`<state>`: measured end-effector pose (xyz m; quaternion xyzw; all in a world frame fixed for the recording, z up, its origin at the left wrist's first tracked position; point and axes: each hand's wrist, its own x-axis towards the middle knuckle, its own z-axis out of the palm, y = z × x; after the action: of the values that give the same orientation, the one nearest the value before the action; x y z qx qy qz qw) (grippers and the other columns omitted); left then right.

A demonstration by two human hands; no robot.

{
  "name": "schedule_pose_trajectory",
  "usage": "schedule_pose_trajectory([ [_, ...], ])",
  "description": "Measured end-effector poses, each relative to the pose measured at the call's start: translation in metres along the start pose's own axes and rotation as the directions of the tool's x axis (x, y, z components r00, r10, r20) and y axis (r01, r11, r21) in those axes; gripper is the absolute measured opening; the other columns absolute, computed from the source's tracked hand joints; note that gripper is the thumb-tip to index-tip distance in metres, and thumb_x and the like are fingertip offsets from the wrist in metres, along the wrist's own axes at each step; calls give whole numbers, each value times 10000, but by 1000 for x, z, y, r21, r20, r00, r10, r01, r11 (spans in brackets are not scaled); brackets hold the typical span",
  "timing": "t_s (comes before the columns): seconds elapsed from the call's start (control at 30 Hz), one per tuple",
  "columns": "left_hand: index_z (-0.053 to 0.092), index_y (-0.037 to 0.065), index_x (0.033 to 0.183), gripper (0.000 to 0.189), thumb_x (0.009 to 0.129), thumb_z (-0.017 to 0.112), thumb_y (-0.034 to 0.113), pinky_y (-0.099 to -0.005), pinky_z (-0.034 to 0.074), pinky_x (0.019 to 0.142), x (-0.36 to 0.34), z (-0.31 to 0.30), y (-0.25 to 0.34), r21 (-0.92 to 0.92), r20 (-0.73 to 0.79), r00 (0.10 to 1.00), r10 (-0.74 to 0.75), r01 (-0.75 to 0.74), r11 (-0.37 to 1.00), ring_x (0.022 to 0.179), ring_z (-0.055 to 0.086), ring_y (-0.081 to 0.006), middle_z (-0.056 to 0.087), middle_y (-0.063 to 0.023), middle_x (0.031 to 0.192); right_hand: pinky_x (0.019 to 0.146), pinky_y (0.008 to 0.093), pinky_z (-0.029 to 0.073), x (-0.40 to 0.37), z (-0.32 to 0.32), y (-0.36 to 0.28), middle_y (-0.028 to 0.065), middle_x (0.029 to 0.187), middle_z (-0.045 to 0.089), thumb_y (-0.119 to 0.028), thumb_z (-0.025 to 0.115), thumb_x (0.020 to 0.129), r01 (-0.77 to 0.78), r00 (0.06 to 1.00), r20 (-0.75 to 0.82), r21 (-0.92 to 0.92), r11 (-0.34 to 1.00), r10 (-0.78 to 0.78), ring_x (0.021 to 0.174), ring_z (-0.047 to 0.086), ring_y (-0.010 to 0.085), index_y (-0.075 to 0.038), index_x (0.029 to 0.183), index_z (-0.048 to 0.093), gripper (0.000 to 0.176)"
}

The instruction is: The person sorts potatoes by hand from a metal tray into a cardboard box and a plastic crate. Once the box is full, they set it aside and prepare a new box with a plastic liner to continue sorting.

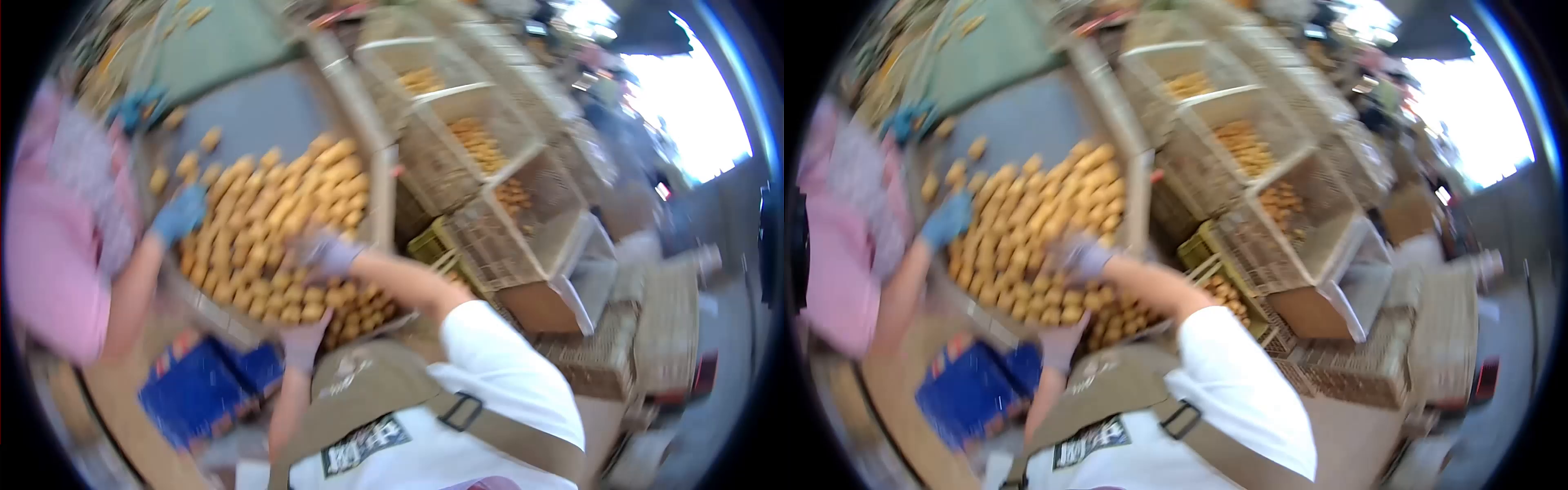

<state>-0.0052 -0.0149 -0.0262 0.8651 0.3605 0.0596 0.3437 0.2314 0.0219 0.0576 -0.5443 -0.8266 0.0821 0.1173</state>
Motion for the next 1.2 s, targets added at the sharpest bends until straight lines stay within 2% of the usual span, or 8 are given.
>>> schedule_pose_trajectory([
  [0.13,288,153,1569,862,930,428,715,-681,226,1164,-6,4,-2,-726,32,953,-300,228,649,1493,258,-356,295,-81,1634,1094,651,281,0,4,-5,94,1443,531,-355,594,874,-330,942,-55,-307,893,330,1371,419,411,-263,1286,641,425],
  [0.23,188,173,1600,951,904,321,806,-718,221,1151,-4,-18,13,-386,313,949,-45,84,-919,1511,202,-368,215,-67,1664,1141,712,127,-28,-4,-48,129,1581,373,-429,605,895,-473,861,67,-258,843,504,1448,284,478,-306,1475,487,604],
  [0.33,188,189,1607,909,921,426,735,-704,122,1170,2,14,1,-999,-32,994,-106,-36,-31,1523,177,-313,210,-45,1670,1195,651,85,-59,-10,-82,136,1616,319,-433,640,872,-343,856,294,-294,892,426,1489,231,461,-302,1473,497,632],
  [0.53,203,170,1598,898,927,425,724,-701,158,1166,3,6,7,-624,96,989,-110,-26,-781,1509,206,-316,217,-64,1665,1247,548,58,-74,-15,-95,128,1614,341,-455,627,879,-283,817,407,-333,900,408,1497,243,431,-275,1451,533,607],
  [0.8,169,204,1608,985,874,325,842,-721,217,1142,3,25,-8,-930,-13,999,-43,4,367,1521,183,-359,186,-72,1672,1245,547,63,-73,-15,-95,114,1610,343,-444,642,863,-286,824,396,-329,900,406,1490,257,424,-252,1437,556,611],
  [1.0,141,196,1614,1005,870,306,850,-711,141,1173,-1,-6,9,-502,257,964,-64,77,-861,1535,149,-344,148,-65,1686,1242,553,74,-75,-11,-93,117,1596,358,-432,652,849,-288,849,360,-297,910,386,1478,273,429,-243,1425,570,612],
  [1.13,134,198,1617,994,878,302,841,-710,140,1173,1,13,-2,-839,77,994,-79,108,533,1537,146,-339,144,-62,1687,1241,559,87,-75,-12,-92,124,1601,351,-433,649,852,-294,844,369,-287,912,388,1476,273,435,-245,1424,568,608],
  [1.2,135,201,1618,989,881,301,838,-711,140,1172,2,12,-1,-841,67,994,-90,105,531,1537,143,-341,143,-60,1688,1240,565,103,-73,-14,-92,136,1608,342,-441,648,855,-294,831,392,-295,909,395,1476,270,440,-257,1444,547,626],
])
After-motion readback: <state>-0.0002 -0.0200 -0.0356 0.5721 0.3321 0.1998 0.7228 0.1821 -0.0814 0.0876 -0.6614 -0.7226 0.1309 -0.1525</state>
